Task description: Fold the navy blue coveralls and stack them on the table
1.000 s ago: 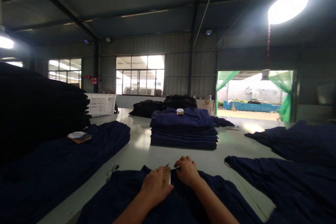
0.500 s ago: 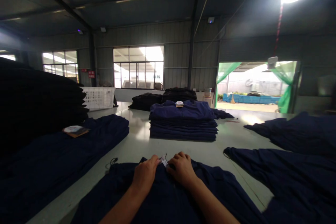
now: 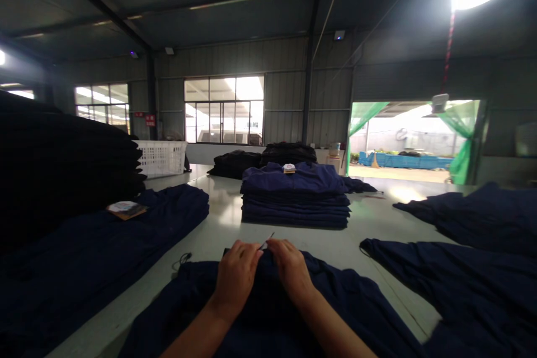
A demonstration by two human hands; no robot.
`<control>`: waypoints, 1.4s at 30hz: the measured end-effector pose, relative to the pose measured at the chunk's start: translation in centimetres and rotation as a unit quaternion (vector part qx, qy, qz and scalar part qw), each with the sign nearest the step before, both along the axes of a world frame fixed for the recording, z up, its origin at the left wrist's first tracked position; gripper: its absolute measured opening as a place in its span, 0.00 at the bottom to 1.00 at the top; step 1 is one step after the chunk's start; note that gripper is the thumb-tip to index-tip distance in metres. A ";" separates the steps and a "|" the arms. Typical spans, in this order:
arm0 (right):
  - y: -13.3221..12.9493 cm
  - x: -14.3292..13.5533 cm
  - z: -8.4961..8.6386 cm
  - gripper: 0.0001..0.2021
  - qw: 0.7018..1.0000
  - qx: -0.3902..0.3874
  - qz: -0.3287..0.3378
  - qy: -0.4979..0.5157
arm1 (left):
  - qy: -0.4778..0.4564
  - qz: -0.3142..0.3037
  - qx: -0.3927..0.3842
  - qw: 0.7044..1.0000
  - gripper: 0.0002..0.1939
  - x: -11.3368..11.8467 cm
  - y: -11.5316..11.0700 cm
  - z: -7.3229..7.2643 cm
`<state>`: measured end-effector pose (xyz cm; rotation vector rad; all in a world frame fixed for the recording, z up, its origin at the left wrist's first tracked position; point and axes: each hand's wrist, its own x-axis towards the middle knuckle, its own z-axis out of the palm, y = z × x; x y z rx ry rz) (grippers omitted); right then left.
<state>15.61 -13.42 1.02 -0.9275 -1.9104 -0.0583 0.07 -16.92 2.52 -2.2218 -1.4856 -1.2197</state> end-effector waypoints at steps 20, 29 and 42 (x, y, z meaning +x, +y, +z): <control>-1.2 1.3 2.0 0.44 0.934 -0.242 0.262 -0.004 | -0.245 -0.124 -0.062 0.959 0.09 1.2 -0.8 1.5; 0.5 -0.2 -0.3 0.25 0.958 -0.197 0.198 0.069 | -0.276 -0.208 -0.130 0.929 0.12 0.5 0.4 0.3; -2.7 4.0 7.0 0.26 0.874 -0.368 0.177 -0.263 | -0.144 -0.006 -0.319 0.937 0.17 -0.7 2.3 -1.1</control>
